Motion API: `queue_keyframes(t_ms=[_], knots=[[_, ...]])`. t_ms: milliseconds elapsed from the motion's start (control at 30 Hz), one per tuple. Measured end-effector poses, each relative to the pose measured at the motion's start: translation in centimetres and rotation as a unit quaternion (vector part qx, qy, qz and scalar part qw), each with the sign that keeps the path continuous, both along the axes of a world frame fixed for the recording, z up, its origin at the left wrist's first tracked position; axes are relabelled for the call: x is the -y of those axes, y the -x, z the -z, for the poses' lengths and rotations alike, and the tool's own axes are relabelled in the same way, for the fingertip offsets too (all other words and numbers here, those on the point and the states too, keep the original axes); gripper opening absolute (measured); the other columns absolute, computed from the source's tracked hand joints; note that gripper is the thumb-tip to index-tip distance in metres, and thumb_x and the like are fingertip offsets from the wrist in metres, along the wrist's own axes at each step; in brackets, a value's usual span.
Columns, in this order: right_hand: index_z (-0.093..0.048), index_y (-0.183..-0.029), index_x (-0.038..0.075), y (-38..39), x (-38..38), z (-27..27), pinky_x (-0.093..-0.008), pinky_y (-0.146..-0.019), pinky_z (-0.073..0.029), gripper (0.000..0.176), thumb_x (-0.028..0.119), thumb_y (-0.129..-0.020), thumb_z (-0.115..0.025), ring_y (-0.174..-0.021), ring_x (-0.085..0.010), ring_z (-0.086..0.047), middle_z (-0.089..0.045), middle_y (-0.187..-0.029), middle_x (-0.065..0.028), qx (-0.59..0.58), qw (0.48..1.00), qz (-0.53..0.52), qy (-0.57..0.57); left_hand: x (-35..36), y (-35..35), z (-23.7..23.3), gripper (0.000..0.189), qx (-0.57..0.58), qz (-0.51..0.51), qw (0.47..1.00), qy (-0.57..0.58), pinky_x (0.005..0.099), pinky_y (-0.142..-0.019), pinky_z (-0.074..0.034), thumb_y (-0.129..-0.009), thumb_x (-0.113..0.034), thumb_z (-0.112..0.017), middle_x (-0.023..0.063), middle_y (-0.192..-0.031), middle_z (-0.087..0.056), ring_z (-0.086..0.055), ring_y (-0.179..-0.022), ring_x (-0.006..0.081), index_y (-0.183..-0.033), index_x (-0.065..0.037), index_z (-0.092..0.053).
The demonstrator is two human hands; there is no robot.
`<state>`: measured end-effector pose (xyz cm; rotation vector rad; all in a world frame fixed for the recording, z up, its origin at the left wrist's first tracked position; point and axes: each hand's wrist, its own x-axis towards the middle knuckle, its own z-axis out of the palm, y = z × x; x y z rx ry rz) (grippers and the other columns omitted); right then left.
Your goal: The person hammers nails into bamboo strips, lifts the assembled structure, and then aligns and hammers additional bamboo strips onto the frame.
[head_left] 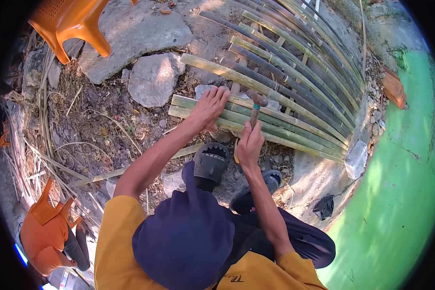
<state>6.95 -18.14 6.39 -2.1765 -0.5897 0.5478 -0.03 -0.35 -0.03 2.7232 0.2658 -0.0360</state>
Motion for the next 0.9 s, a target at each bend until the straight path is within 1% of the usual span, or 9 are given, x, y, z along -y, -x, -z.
queue_keyframes(t_ms=[33,133,167,267,500,600,667,700,900], knots=[[-0.049,-0.109,-0.001,0.0,0.5,0.4,-0.0447,-0.053,-0.041,0.021,0.019,-0.110,-0.047,-0.055,-0.0378,-0.057,-0.056,-0.068,-0.0203,0.054,0.996,0.003,-0.070,0.1,-0.2,-0.1,0.121,-0.018,0.002,1.000,-0.003,0.0430,-0.099,-0.040,-0.029,-0.015,-0.088,0.0185,-0.122,-0.046,-0.047,-0.114,0.0362,-0.137,0.004,-0.036],[-0.051,-0.108,-0.001,1.1,1.4,-0.6,-0.0390,-0.052,-0.041,0.020,0.019,-0.110,-0.046,-0.053,-0.0234,-0.053,-0.055,-0.070,-0.0132,-0.019,0.988,0.058,-0.144,0.1,-0.1,-0.2,0.122,-0.008,0.002,1.000,-0.008,0.0427,-0.099,-0.040,-0.030,-0.016,-0.089,0.0185,-0.123,-0.046,-0.047,-0.114,0.0360,-0.138,0.004,-0.035],[-0.054,-0.113,-0.003,1.5,1.8,0.5,-0.0314,-0.049,-0.038,0.024,0.020,-0.111,-0.046,-0.058,-0.0081,-0.047,-0.051,-0.070,-0.0016,-0.019,0.980,0.067,-0.184,0.1,-0.1,-0.2,0.122,-0.006,0.002,1.000,-0.008,0.0427,-0.099,-0.040,-0.030,-0.016,-0.089,0.0185,-0.123,-0.046,-0.047,-0.114,0.0360,-0.138,0.004,-0.035],[-0.052,-0.111,-0.001,1.4,1.7,0.4,-0.0363,-0.052,-0.041,0.022,0.020,-0.110,-0.046,-0.054,-0.0184,-0.051,-0.053,-0.067,-0.0102,0.016,0.994,0.033,-0.100,0.1,-0.1,-0.3,0.124,-0.018,0.004,1.000,-0.011,0.0426,-0.100,-0.040,-0.030,-0.016,-0.089,0.0183,-0.123,-0.046,-0.047,-0.115,0.0358,-0.139,0.004,-0.034],[-0.052,-0.112,-0.002,2.8,2.5,2.7,-0.0395,-0.052,-0.041,0.023,0.021,-0.111,-0.046,-0.055,-0.0204,-0.053,-0.055,-0.067,-0.0115,-0.043,0.994,0.074,-0.071,0.0,-0.1,-0.3,0.124,-0.025,0.000,1.000,-0.008,0.0432,-0.101,-0.040,-0.031,-0.018,-0.090,0.0182,-0.123,-0.045,-0.047,-0.117,0.0356,-0.140,0.004,-0.034],[-0.051,-0.113,-0.002,2.8,2.3,2.6,-0.0437,-0.053,-0.042,0.024,0.021,-0.110,-0.046,-0.056,-0.0274,-0.058,-0.057,-0.068,-0.0162,-0.071,0.988,0.078,-0.109,0.2,-0.1,0.0,0.123,-0.022,-0.003,1.000,-0.006,0.0431,-0.101,-0.040,-0.032,-0.018,-0.089,0.0183,-0.124,-0.046,-0.047,-0.117,0.0356,-0.140,0.004,-0.034],[-0.051,-0.113,-0.003,2.3,1.3,3.4,-0.0464,-0.055,-0.043,0.025,0.021,-0.110,-0.047,-0.058,-0.0358,-0.061,-0.058,-0.069,-0.0211,0.027,0.998,0.005,-0.062,0.2,-0.1,0.1,0.123,-0.020,-0.001,1.000,-0.008,0.0430,-0.101,-0.040,-0.032,-0.017,-0.089,0.0182,-0.124,-0.046,-0.047,-0.117,0.0356,-0.140,0.004,-0.034],[-0.050,-0.113,-0.004,1.8,1.0,3.1,-0.0481,-0.056,-0.043,0.024,0.019,-0.109,-0.046,-0.061,-0.0424,-0.063,-0.060,-0.072,-0.0255,-0.017,0.999,-0.031,0.012,0.1,-0.1,0.0,0.122,-0.021,-0.002,1.000,-0.003,0.0430,-0.101,-0.040,-0.032,-0.017,-0.089,0.0183,-0.124,-0.046,-0.047,-0.118,0.0358,-0.140,0.004,-0.034],[-0.050,-0.115,-0.002,0.7,0.9,-2.1,-0.0434,-0.051,-0.041,0.023,0.019,-0.110,-0.046,-0.053,-0.0272,-0.057,-0.057,-0.069,-0.0159,-0.026,0.985,0.075,-0.153,0.3,-0.2,0.3,0.121,-0.033,0.005,0.999,-0.007,0.0436,-0.102,-0.040,-0.034,-0.016,-0.088,0.0180,-0.126,-0.046,-0.046,-0.119,0.0359,-0.140,0.004,-0.034]])
